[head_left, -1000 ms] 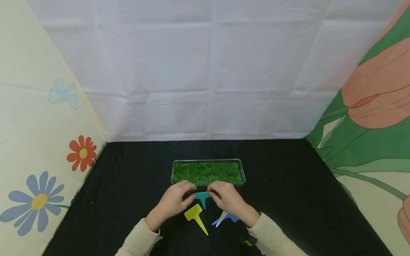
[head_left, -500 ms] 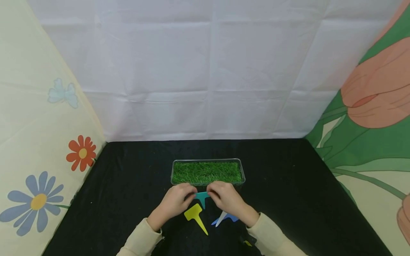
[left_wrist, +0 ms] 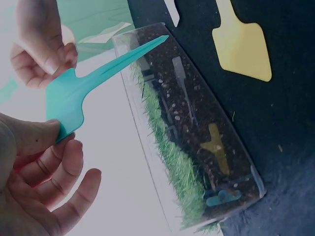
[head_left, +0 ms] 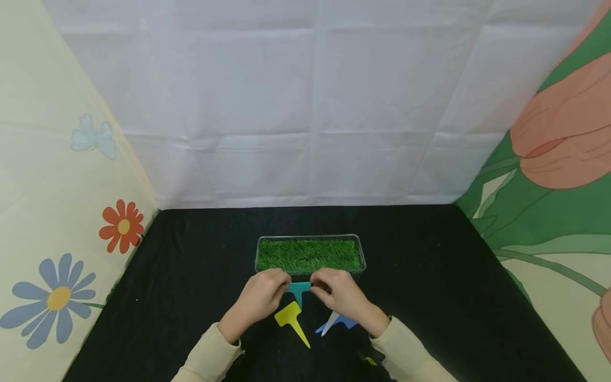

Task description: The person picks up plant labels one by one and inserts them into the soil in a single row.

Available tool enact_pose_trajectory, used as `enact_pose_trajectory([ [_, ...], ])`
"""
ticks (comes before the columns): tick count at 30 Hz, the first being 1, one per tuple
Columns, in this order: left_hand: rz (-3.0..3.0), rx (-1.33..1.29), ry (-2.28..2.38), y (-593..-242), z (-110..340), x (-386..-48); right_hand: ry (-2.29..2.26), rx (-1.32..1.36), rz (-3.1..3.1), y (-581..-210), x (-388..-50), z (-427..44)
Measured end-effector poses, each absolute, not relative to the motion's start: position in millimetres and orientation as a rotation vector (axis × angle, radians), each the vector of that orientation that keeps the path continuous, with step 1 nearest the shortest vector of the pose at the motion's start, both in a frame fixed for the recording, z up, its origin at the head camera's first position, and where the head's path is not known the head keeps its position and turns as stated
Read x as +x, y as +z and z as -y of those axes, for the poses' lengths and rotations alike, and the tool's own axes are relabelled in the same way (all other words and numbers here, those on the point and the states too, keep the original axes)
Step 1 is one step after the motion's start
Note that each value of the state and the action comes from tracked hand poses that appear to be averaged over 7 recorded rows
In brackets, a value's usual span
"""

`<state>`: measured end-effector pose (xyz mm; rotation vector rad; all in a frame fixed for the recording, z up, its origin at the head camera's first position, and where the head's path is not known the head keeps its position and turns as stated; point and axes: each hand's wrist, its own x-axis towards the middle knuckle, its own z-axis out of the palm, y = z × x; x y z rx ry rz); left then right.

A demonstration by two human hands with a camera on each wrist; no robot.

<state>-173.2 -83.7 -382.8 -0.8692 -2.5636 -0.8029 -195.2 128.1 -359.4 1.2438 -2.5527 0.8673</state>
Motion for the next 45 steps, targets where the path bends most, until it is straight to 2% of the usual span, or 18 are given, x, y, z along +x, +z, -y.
enact_pose_trajectory([
  [20, 2.558, -0.729, -0.799, -357, 106, -183, 0.885, 1.134, 2.713, -375, -191, -157],
  [45, 2.474, -0.671, -0.583, -352, 131, -218, 0.89, 1.081, 2.749, -385, -187, -174],
])
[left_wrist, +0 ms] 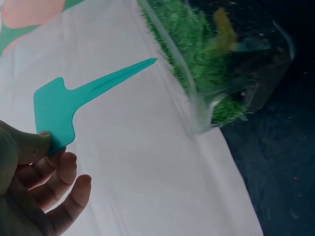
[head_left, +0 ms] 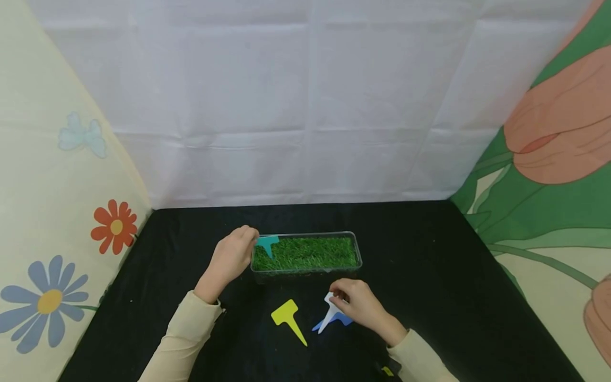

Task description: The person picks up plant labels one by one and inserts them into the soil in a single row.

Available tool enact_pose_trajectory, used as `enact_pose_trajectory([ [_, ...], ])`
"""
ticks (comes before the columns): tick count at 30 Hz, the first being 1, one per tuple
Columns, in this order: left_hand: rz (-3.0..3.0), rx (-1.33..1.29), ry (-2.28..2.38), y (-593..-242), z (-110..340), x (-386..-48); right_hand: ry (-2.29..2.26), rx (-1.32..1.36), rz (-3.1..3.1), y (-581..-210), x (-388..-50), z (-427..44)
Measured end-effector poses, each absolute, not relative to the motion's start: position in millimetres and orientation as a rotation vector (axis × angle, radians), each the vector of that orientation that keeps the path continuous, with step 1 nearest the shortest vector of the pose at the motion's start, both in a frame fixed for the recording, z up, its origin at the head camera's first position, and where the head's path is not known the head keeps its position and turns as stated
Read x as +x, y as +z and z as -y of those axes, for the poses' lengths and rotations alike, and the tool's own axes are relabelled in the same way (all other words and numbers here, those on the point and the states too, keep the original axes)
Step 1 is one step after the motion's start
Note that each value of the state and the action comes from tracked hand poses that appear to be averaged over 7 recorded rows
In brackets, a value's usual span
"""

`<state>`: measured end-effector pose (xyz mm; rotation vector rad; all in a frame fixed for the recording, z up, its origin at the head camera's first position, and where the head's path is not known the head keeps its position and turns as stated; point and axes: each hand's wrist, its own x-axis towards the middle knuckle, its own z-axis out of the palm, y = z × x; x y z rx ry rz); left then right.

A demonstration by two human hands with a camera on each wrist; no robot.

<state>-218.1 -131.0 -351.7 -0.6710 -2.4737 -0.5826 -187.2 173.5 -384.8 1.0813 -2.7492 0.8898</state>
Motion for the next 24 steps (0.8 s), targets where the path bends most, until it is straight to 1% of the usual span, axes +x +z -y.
enact_pose_trajectory([
  [14, 2.528, -0.626, -0.524, -373, 134, -234, 0.881, 1.094, 2.713, -385, -187, -175],
  [24, 2.585, -0.598, -0.501, -382, 134, -236, 0.903, 1.108, 2.69, -386, -186, -176],
])
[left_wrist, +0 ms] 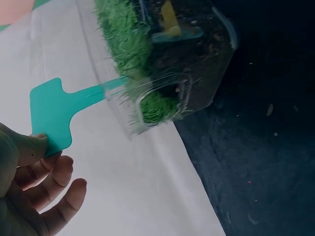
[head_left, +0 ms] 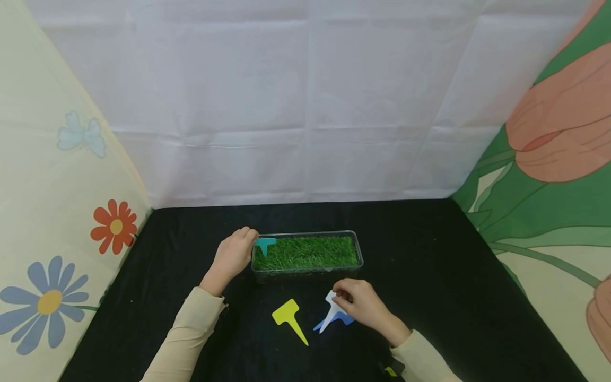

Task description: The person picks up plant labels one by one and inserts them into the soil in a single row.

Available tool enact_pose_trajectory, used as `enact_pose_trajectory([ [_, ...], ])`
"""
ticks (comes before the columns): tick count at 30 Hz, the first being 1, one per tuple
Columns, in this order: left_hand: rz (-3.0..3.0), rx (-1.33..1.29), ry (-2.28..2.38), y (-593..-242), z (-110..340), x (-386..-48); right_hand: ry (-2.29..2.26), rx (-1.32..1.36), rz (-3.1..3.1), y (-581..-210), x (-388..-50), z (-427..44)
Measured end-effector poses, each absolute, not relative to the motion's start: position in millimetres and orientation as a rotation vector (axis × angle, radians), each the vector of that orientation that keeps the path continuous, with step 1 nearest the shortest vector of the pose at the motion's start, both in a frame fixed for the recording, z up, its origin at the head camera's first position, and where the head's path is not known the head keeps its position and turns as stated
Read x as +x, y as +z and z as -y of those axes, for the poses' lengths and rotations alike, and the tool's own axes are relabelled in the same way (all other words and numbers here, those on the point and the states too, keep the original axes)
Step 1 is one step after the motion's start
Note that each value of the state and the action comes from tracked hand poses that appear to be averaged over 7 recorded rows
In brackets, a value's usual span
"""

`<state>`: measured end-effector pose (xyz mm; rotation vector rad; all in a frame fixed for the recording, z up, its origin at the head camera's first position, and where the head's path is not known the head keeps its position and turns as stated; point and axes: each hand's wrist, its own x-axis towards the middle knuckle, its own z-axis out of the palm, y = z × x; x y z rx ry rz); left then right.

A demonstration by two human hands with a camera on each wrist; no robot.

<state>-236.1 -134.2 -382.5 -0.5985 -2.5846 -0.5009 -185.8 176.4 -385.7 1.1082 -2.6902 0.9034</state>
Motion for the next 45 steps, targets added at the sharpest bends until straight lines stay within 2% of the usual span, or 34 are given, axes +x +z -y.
enact_pose_trajectory([
  [18, 2.622, -0.589, -0.472, -400, 130, -234, 0.933, 1.104, 2.695, -390, -184, -175],
  [45, 2.584, -0.568, -0.499, -405, 129, -235, 0.916, 1.067, 2.721, -393, -184, -176],
])
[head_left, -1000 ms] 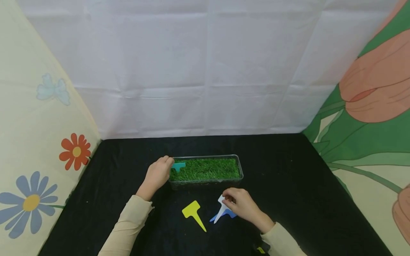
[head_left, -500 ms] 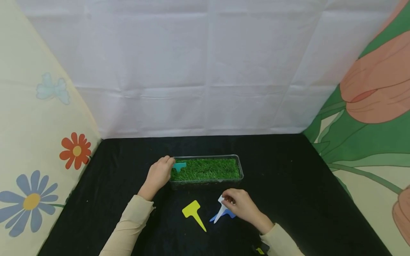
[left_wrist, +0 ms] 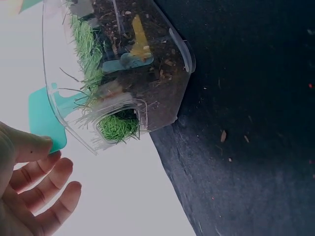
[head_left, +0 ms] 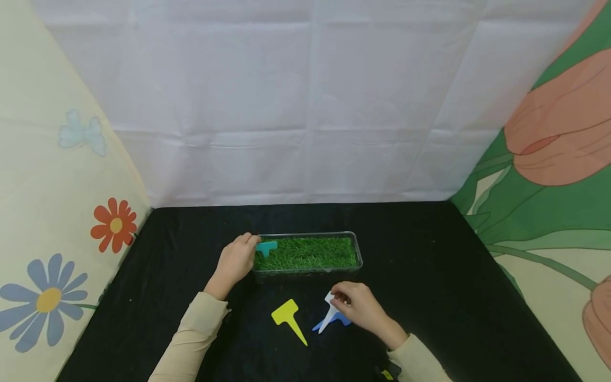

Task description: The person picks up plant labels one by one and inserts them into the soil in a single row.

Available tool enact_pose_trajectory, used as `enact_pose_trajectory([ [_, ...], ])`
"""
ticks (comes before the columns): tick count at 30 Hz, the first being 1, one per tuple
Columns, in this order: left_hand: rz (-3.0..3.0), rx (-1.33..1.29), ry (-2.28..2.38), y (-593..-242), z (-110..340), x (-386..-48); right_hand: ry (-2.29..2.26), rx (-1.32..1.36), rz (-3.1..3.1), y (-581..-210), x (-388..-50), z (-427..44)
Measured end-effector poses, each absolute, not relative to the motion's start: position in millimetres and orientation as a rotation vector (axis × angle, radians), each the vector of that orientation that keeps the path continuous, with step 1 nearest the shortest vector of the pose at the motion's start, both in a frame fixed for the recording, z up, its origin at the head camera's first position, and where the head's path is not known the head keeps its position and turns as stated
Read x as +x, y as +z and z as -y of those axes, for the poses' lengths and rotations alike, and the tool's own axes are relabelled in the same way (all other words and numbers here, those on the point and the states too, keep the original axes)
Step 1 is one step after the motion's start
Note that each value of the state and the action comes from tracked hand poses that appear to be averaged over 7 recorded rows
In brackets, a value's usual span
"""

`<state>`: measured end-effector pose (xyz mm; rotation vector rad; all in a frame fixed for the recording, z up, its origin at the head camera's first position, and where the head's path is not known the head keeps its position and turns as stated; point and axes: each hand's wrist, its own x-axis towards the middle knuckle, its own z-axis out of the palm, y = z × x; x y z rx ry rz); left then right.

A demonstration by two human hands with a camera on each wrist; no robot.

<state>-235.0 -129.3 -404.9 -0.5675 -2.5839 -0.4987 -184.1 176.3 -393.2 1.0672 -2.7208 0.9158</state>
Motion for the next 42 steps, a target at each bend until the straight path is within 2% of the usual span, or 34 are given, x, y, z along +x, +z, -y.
enact_pose_trajectory([
  [19, 2.511, -0.382, -0.761, -403, 141, -215, 0.914, 1.085, 2.694, -393, -185, -173],
  [30, 2.429, -0.223, -1.093, -417, 147, -195, 0.919, 1.085, 2.7, -392, -184, -170],
  [42, 2.36, -0.131, -1.225, -430, 148, -180, 0.906, 1.098, 2.676, -393, -186, -169],
])
